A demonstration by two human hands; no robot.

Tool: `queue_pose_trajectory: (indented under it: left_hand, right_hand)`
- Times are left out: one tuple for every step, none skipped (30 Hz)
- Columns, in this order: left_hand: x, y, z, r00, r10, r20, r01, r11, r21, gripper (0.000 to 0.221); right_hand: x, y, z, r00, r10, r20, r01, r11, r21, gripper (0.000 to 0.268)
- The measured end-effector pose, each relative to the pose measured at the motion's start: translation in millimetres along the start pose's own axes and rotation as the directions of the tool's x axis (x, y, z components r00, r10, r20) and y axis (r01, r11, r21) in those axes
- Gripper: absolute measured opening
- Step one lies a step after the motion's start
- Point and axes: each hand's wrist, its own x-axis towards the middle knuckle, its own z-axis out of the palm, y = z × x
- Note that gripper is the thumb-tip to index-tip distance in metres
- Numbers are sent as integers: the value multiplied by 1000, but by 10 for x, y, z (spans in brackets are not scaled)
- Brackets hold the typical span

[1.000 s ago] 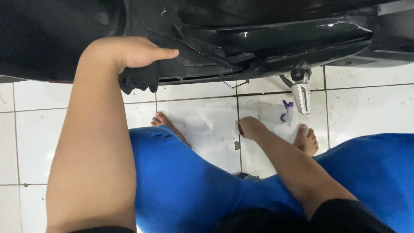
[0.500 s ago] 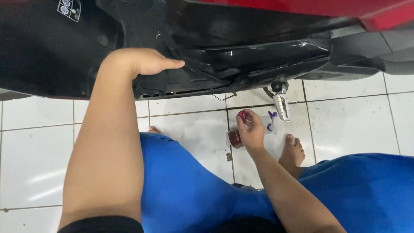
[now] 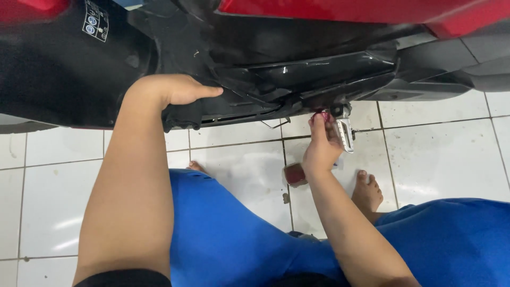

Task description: The person cleans the black plastic underbody of a red scooter while sitting on the floor. They use a small pink sponge to scrub the surface and a black cloth to wipe away residue, repeatedly dipping the sponge into a small container of liquid.

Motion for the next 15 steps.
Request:
queue_pose_trajectory:
  left_hand:
    - [20,-21,5,1000,-1,-4,1,1000,2,95]
    - [40,-36,7,1000,-6,0,6,1000,-6,95]
    - [61,-53,9,1000,-11,4,11,1000,-14,95]
    - [45,-46,6,1000,-10,3,10,1000,-13,95]
    - [29,-40,4,1000,-18,3,18,1000,-3,96]
    - [16,-25,3,1000,-24,5,24,1000,8,96]
    - [16,-22,2,1000,-20,5,20,1000,11,96]
    - [16,-19,-1,1000,-25,7,25,1000,7,97]
    - [17,-20,-6,1000,-29,9,29,1000,3,97]
    - [30,-13,2,1000,-28,9,28,1000,4,97]
    - [44,-10,9,1000,-26,13,26,1000,2,96]
    - [51,-19,10,1000,-27,15,27,1000,-2,95]
    - [33,-3,9,999,-29,13,29,1000,-1,95]
    - [15,10,12,1000,-23,14,23,1000,-8,94]
    - [-2,21,16,1000,-17,15,17,1000,-15,93]
  right_hand:
    - [-3,10,3,1000,1,1,-1,1000,4,27]
    - [-1,14,6,1000,4,6,-4,1000,-9,24]
    - [0,18,10,1000,7,12,-6,1000,-21,22]
    - [8,34,5,1000,6,12,-5,1000,-19,22]
    - [17,50,-1,1000,13,9,-13,1000,-19,23]
    - [29,61,-12,1000,18,4,-18,1000,-19,24]
    - [37,55,-14,1000,14,1,-14,1000,-17,24]
    - [45,49,-11,1000,30,-4,-30,999,-18,24]
    - [52,46,-7,999,46,-9,-46,999,-18,24]
    - [15,-31,19,999,46,-10,-46,999,-17,24]
    - [-24,-106,48,998,51,-21,-50,998,28,23]
    - [-69,-176,88,998,59,-28,-57,996,74,23]
    - [-58,-130,83,998,62,-26,-60,995,76,23]
    - [-42,-87,76,999,50,-19,-49,997,51,24]
    - [-25,-43,70,999,38,-11,-37,999,27,25]
